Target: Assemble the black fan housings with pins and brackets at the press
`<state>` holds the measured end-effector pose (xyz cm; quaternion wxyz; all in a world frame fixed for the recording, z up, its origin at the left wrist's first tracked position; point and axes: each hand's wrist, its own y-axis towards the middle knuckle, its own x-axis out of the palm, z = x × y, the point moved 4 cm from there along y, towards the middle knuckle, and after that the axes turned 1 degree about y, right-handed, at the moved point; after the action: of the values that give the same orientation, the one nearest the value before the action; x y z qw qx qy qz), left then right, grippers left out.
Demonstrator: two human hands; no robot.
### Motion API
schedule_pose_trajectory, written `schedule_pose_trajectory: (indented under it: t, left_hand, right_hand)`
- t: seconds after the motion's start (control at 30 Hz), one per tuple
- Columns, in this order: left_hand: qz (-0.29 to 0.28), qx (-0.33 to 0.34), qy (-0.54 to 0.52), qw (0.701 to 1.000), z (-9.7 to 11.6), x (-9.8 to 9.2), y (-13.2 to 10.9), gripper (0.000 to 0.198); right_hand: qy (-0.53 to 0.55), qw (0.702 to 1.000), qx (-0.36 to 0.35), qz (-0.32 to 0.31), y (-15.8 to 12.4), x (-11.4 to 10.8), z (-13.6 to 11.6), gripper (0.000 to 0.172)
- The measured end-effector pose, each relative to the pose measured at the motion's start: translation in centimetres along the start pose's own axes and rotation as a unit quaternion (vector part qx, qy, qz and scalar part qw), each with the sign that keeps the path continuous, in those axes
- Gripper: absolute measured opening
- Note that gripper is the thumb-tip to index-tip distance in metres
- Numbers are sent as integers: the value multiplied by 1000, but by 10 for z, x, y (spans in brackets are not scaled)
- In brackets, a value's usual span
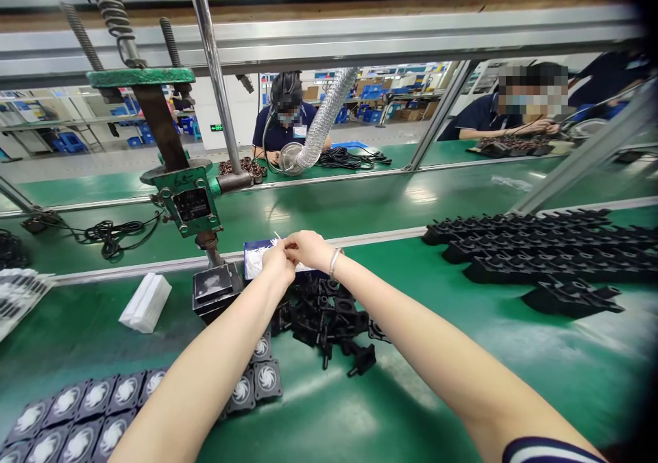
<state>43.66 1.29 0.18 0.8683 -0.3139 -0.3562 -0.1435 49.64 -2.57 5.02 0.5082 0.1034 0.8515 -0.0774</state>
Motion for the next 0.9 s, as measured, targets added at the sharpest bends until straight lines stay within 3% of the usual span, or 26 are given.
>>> schedule_pose_trajectory:
  t: [0.13, 0.3, 0.4, 0.5, 0.57, 0.7, 0.8, 0.9]
  left_hand:
    - [39, -33, 9, 999, 3, -3, -4, 36]
    - [38, -35, 4, 999, 4, 4, -19, 36]
    - [34, -15, -10, 999, 5, 10, -39, 32]
    - [23, 16, -29, 999, 12, 11, -67, 12]
    - [7, 35, -41, 999, 20, 6, -89, 18]
    - [-51, 60, -71, 994, 40, -24, -144, 23]
    - [-66, 70, -89, 991, 56, -61, -182, 20]
    - [-36, 82, -90, 992, 73, -102, -203, 17]
  right_hand:
    - [31, 999, -7, 33, -4, 1, 2, 14]
    - [32, 997, 5, 71, -12, -5, -1, 14]
    - [14, 996, -6, 93, -26, -14, -15, 17]
    - [-3, 993, -38, 115, -49, -25, -34, 15]
    - [-1, 988, -84, 131, -66, -31, -46, 16]
    - [11, 958, -231, 171, -106, -24, -78, 22]
    - [-12, 933, -305, 190, -139, 1, -114, 23]
    - [-20, 925, -339, 170, -152, 33, -154, 27]
